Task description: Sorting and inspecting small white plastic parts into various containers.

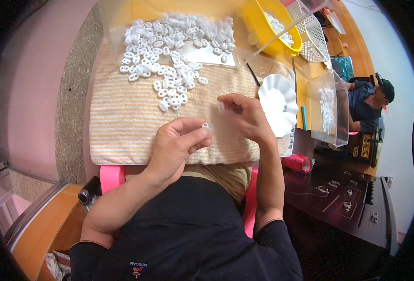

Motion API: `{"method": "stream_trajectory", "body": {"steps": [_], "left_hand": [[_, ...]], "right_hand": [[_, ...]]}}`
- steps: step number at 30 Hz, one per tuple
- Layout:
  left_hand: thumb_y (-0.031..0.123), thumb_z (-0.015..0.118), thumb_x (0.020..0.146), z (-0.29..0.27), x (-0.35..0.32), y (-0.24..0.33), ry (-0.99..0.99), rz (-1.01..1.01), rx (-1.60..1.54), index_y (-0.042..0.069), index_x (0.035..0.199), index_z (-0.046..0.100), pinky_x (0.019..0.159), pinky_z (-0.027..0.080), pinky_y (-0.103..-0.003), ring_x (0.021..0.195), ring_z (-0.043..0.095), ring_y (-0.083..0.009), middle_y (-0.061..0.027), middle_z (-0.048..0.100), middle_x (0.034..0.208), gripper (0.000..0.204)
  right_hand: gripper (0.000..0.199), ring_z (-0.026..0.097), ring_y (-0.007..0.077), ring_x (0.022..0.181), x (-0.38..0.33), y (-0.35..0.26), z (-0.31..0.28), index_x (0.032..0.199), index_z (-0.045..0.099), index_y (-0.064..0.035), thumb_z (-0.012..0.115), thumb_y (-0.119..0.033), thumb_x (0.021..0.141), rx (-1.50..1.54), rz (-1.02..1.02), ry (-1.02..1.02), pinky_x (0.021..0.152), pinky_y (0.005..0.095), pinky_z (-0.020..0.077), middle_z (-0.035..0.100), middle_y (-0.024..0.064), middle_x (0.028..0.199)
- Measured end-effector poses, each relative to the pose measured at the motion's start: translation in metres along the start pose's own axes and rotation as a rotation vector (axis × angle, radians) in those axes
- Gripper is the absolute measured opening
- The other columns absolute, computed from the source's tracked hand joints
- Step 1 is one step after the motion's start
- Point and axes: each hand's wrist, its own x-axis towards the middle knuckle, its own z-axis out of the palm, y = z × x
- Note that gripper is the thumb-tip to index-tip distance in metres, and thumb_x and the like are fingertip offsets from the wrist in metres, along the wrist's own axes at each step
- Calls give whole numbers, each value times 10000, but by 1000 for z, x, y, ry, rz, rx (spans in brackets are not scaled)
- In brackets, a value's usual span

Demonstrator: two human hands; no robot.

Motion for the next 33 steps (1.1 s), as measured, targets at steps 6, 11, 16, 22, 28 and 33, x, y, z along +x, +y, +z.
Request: {"method": "stream_trajectory", "body": {"steps": [6,11,16,22,28,33], "left_hand": [[19,660,860,0,1,2,4,0,3,-8,985,642,756,546,-264,798,656,-141,-89,684,903,129],[18,656,862,0,2,2,2,13,5,-6,991,642,760,542,-259,830,650,-129,-77,682,935,132],[28,661,859,-1,2,3,7,1,4,-2,992,642,765,536,-257,842,648,-127,-79,682,938,137],[33,661,859,-1,2,2,11,4,5,-1,999,637,755,532,-255,832,649,-128,-85,683,932,147],[22,659,855,-2,3,1,13,4,4,-3,1001,626,750,533,-253,814,652,-130,-91,686,915,152],[19,660,854,-2,3,0,12,11,3,-5,1003,622,746,536,-251,807,653,-131,-94,686,916,156]], "right_hand": [[281,556,52,802,-11,3,8,1128,623,18,657,-7,850,439,81,-71,732,202,452,609,-27,901],[300,592,66,845,-15,0,10,1127,621,21,683,-3,835,562,100,-130,763,209,474,644,0,930],[295,638,105,876,-15,-7,16,1109,629,26,689,10,820,712,124,-141,789,235,506,682,59,973],[290,652,121,872,-15,-4,17,1102,632,37,685,21,817,749,104,-153,793,248,516,688,73,972],[291,652,121,869,-17,-6,17,1103,638,39,686,22,817,782,135,-157,796,247,515,689,74,972],[305,644,102,842,-17,-3,18,1125,633,33,699,-12,830,761,132,-167,756,228,511,687,60,950]]}}
